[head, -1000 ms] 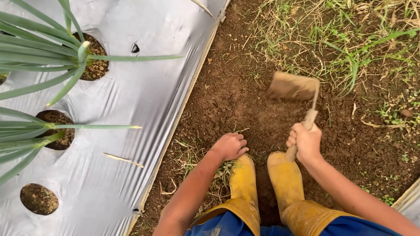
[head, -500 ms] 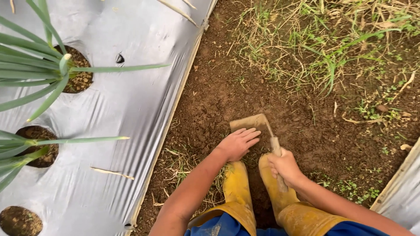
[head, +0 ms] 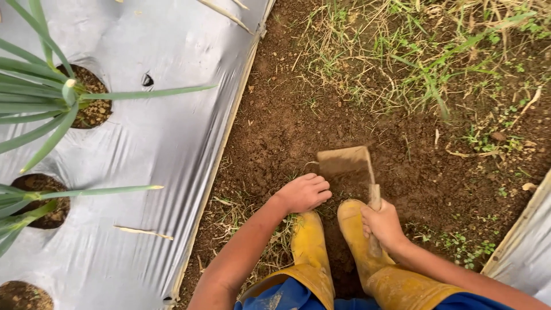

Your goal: The person uses a hand hoe to loosen soil and remove weeds from a narrow path between two raised garden beds covered with plastic mulch. They repeatedly strike the ground and pull away uprooted grass and debris by hand.

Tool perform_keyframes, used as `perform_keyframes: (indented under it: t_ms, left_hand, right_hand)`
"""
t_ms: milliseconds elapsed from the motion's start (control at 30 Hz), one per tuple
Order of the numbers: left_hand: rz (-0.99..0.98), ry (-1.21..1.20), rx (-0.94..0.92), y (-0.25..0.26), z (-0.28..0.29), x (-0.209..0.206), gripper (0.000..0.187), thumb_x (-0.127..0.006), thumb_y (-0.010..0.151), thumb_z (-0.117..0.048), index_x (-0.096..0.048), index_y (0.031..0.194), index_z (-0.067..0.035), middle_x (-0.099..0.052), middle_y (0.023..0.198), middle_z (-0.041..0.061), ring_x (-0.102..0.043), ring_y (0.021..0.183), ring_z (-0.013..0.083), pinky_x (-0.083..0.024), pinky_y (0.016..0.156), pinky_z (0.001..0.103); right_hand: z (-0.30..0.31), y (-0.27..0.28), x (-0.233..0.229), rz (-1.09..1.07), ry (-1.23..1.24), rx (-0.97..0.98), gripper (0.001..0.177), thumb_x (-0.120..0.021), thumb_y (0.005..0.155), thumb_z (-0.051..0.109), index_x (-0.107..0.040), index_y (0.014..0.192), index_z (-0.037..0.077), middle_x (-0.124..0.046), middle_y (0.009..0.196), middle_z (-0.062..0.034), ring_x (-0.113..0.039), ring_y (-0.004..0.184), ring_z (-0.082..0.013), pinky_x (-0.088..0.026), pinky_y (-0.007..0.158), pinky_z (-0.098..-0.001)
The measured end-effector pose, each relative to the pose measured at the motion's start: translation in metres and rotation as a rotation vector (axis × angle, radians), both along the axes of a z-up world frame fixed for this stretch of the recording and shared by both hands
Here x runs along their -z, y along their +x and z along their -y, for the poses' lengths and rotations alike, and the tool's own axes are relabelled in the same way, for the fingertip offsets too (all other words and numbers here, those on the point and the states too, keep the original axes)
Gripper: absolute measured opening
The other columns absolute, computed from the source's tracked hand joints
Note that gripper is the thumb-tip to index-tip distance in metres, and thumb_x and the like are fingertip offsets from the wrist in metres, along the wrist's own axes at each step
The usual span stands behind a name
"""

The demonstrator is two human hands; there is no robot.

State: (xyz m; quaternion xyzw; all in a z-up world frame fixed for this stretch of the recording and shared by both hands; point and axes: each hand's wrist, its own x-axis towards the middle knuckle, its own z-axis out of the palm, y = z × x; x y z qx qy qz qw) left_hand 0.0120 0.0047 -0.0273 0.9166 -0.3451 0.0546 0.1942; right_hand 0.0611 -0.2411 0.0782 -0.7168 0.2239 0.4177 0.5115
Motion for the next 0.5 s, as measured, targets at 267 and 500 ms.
perform_keyframes:
  t_ms: [267,500]
  left_hand:
    - [0.017,-0.03,0.079,0.016,0.027,0.003,0.013,-0.049,0.101,-0.029,-0.053,0.101,-0.017,-0.049,0.097,0.001,-0.053,0.1,0.022,-0.046,0.088,0.034]
    - [-0.029,0.038,0.126,0.025,0.028,-0.015,0.009,-0.055,0.102,-0.023,-0.055,0.107,-0.016,-0.051,0.106,0.003,-0.053,0.111,0.022,-0.046,0.096,0.033]
  right_hand:
    - [0.005,0.036,-0.011,0.056,0.017,0.112,0.007,-0.051,0.093,0.0,-0.053,0.087,0.003,-0.046,0.061,-0.0003,-0.045,0.045,-0.0137,-0.045,0.041,-0.0329]
    - [-0.01,0.051,-0.031,0.428,0.031,0.206,0.035,-0.053,0.091,0.0,-0.056,0.057,0.006,-0.051,0.041,-0.0084,-0.051,0.03,-0.0212,-0.046,0.039,-0.0329]
